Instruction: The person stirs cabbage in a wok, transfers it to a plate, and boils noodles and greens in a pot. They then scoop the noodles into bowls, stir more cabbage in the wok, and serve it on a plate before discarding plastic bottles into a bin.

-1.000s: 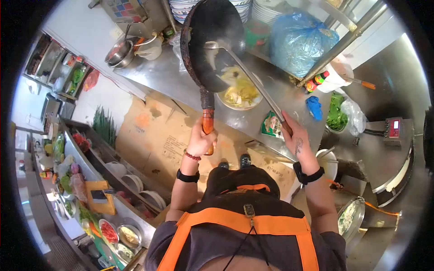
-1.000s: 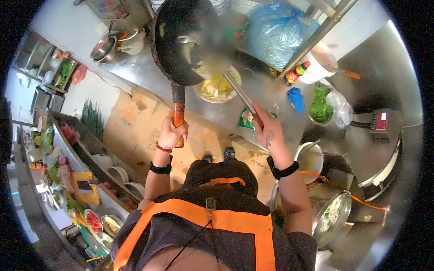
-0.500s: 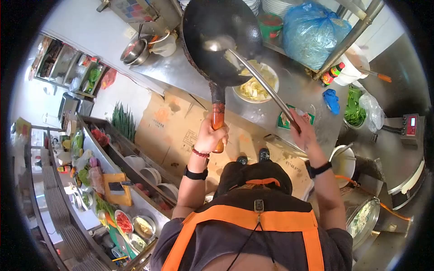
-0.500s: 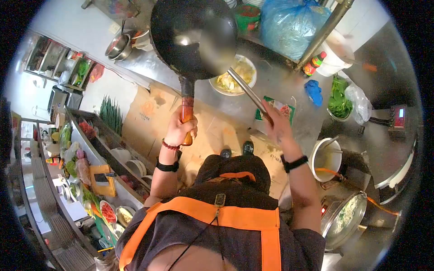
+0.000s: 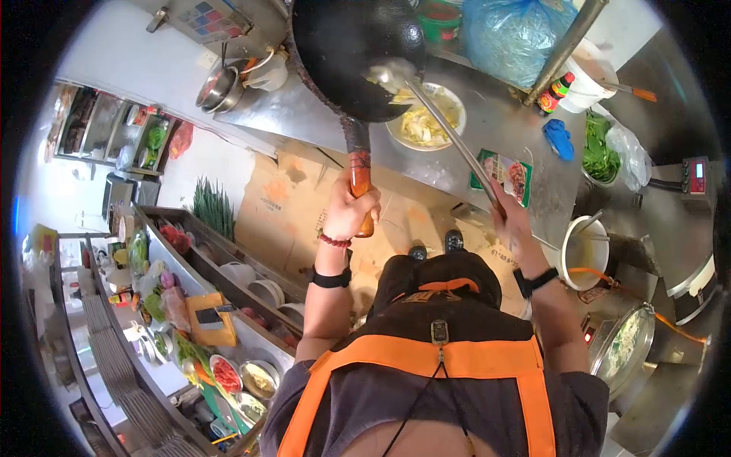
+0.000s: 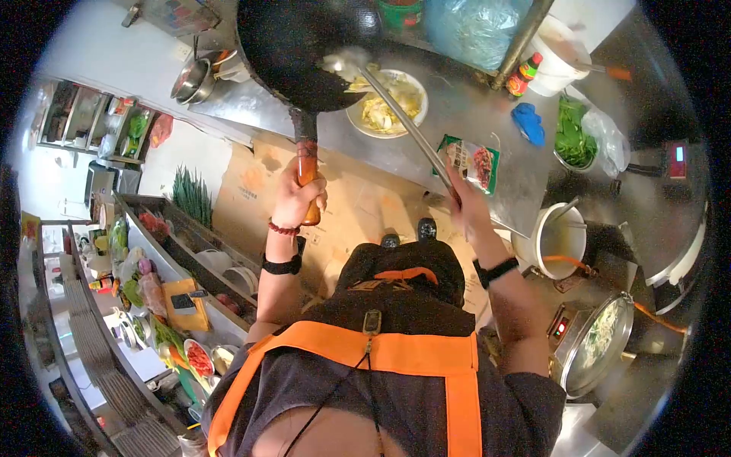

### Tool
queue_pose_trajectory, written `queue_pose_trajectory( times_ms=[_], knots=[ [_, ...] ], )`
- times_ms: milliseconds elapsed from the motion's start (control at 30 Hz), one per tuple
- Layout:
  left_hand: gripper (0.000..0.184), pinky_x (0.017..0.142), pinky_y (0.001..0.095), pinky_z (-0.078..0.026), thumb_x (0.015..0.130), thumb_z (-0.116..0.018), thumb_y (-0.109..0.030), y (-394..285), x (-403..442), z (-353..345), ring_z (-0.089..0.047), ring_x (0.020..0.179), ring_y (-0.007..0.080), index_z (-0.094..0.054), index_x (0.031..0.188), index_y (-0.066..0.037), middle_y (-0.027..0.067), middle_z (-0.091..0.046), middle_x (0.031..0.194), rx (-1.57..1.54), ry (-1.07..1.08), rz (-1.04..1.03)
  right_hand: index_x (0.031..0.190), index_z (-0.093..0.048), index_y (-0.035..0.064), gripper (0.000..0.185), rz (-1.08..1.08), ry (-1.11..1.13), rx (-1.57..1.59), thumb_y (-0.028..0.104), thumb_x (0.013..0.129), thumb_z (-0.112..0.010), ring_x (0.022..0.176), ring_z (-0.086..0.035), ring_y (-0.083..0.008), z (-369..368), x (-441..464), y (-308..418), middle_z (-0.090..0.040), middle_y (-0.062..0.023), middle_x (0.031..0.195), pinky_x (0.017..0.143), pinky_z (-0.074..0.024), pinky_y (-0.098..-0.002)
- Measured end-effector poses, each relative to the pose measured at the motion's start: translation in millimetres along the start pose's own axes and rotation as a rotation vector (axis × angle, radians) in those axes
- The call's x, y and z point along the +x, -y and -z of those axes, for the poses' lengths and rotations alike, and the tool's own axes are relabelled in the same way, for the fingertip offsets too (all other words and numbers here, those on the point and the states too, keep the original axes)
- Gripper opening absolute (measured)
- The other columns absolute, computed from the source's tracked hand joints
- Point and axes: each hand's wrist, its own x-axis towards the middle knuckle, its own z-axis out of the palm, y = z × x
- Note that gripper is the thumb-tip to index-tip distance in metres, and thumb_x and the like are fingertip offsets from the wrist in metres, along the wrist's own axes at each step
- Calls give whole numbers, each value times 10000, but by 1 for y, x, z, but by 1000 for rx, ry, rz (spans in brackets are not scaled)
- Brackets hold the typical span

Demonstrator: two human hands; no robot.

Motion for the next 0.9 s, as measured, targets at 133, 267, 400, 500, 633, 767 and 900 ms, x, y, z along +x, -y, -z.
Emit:
queue_pose_trajectory(
  times_ms=[133, 267, 400, 500, 633, 767, 900],
  knots=[
    [254, 441, 281, -478, 775, -550, 61, 5, 8, 8, -553, 498, 155, -432, 997, 26, 72, -527, 696, 17, -9, -22, 1358, -478, 166, 589, 197, -131, -189, -31, 810, -569, 663, -551, -250, 31, -35, -22, -547, -139, 795, 627, -469, -313],
    [266, 444, 286, -481, 774, -532, 70, 13, 14, 22, -557, 518, 159, -426, 1015, 29, 78, -534, 723, 18, -8, -21, 1360, -476, 165, 614, 91, -133, -261, -49, 791, -561, 664, -543, -290, 48, -17, 53, -548, -146, 805, 645, -477, -336],
    [277, 452, 288, -483, 774, -520, 77, 16, 21, 31, -556, 526, 159, -428, 1030, 22, 78, -532, 726, 31, 28, -31, 1362, -465, 201, 599, 50, -105, -122, -18, 807, -523, 735, -594, -357, -2, -11, 49, -591, -178, 908, 660, -497, -389],
    [232, 451, 285, -480, 775, -520, 72, 21, 28, 39, -552, 515, 158, -434, 983, 17, 77, -529, 716, 36, 42, -23, 1373, -447, 238, 608, 30, -118, -229, 6, 817, -532, 770, -615, -346, -20, -50, 29, -606, -167, 983, 670, -508, -390],
    [187, 442, 287, -475, 781, -536, 58, 20, 28, 36, -541, 490, 160, -445, 938, 14, 76, -531, 698, 108, 16, -12, 1341, -475, 281, 599, -86, -174, -475, 29, 810, -590, 776, -629, -310, 10, -90, 26, -626, -99, 1024, 670, -532, -407],
    [199, 437, 278, -458, 807, -557, 16, 15, 6, 22, -509, 478, 144, -449, 974, 8, 63, -517, 676, 89, 49, 8, 1334, -497, 193, 579, -86, -259, -254, 8, 798, -614, 701, -623, -258, 39, -132, 43, -641, -68, 955, 620, -513, -354],
    [205, 403, 253, -412, 811, -535, -23, -3, -63, -26, -459, 457, 122, -444, 994, -33, 38, -464, 640, 84, 141, 117, 1378, -419, 54, 568, -285, -169, 477, -7, 840, -592, 605, -522, -99, 49, -229, 63, -570, 8, 843, 538, -435, -244]
  ],
)
